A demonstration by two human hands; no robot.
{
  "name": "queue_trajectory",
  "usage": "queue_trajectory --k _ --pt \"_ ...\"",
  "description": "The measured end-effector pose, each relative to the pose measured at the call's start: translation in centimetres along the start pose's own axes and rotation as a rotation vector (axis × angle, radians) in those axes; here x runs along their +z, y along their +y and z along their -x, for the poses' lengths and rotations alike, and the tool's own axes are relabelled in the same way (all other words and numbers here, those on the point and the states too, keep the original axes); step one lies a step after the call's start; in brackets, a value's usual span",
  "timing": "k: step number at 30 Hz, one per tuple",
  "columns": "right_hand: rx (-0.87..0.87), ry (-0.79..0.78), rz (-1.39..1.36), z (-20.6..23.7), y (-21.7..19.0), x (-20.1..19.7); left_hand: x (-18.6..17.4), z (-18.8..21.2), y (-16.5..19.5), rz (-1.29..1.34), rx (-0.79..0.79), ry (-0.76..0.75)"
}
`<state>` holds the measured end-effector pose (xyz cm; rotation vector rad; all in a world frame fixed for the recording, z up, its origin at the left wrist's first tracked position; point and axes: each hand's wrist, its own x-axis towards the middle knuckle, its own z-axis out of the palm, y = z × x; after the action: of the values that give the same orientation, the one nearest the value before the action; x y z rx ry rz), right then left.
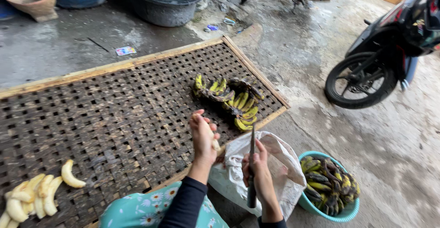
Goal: The person sits at a woven bamboo tray and peels bananas with a small knife, one at a time, cutting away the peel and dropping the peels into a sack. The peeled bananas are placed in a growing pile on the tray, with unpeeled bananas taken from a basket and bunches on the tray.
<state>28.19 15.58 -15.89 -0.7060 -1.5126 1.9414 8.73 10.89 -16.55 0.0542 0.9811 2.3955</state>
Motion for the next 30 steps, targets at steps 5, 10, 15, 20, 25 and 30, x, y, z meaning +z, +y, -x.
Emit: queue_trajectory --k 5,10,15,20,25,30 --pt "-0.105 -0.289 -0.158 -0.2 -2.0 8.7 -6.3 -4.5 7.9 0.159 0.093 0.140" --pt "-0.210 -0.336 -0.211 -2.4 0.0 18.0 -13.0 -7.6 13.4 0.146 0.296 0.257" --pt "-0.324 -0.508 -0.011 -3.4 4.3 20.1 -16.1 -7.8 15.6 0.296 0.262 0.371" --pt "-0.220 -0.480 0.072 -5.2 6.0 20.5 -15.7 -6.6 17.7 0.138 0.304 0.416" --pt "-0.151 -0.479 0.080 -4.2 4.1 21.9 -14.9 -5.8 19.1 0.145 0.353 0.394" --pt "-0.079 -0.752 0.050 -2.6 2.8 24.7 -14.3 -5.7 19.3 0.098 0.382 0.380"
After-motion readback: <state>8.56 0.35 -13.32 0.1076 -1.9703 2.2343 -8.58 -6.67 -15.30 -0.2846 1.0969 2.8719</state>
